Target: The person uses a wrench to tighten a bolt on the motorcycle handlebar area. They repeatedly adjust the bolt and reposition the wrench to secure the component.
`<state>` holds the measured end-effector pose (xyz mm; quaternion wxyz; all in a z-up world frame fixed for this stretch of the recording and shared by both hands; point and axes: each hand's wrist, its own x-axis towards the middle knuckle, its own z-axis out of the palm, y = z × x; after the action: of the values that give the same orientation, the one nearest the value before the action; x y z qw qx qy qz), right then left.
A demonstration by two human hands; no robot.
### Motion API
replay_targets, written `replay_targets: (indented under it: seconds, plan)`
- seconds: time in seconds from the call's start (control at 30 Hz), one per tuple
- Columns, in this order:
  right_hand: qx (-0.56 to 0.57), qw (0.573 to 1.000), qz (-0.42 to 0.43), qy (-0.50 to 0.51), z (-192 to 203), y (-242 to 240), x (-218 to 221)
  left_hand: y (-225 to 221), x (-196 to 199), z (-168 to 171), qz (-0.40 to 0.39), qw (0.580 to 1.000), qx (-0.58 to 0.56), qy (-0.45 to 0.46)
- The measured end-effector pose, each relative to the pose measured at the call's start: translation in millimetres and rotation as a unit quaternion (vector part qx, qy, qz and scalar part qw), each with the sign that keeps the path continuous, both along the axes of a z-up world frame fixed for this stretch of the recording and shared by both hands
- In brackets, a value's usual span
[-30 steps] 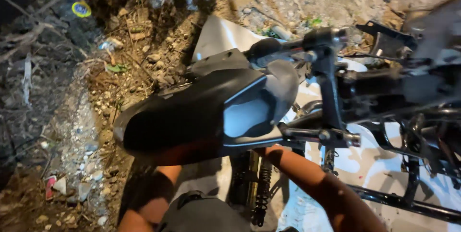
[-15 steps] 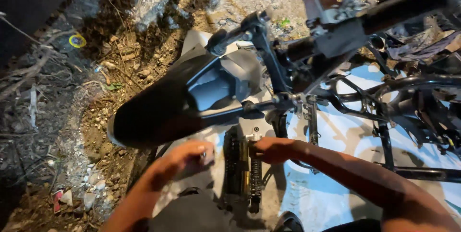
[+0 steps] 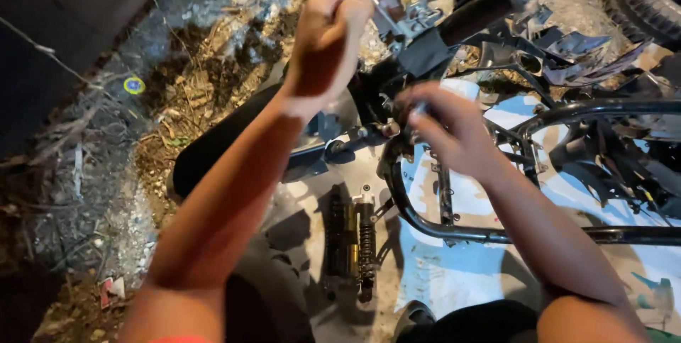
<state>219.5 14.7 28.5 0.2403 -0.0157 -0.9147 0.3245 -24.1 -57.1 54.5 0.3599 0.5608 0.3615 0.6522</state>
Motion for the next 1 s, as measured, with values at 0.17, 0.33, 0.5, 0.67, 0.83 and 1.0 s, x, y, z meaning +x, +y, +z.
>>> replay_targets:
  seconds: [0.17, 0.33, 0.5, 0.67, 0.83, 1.0]
  plan:
    - [0.037, 0.935, -0.320, 0.150, 35, 11, -26, 29, 19, 21, 0.299, 0.896, 0.278, 0.175]
    - [0.237, 0.898, -0.332, 0.164, 26, 33, -43, 18, 34, 28, 0.329, 0.882, 0.095, 0.324]
    - [0.281, 0.857, -0.399, 0.166, 20, 38, -49, 21, 33, 39, 0.384, 0.829, -0.064, 0.401]
    - [0.334, 0.859, -0.353, 0.160, 22, 49, -44, 28, 27, 42, 0.372, 0.784, -0.237, 0.437]
    - [0.396, 0.822, -0.361, 0.191, 14, 55, -50, 30, 16, 41, 0.330, 0.857, -0.173, 0.356]
    - [0.370, 0.824, -0.358, 0.237, 18, 52, -52, 42, 5, 21, 0.295, 0.888, -0.127, 0.330]
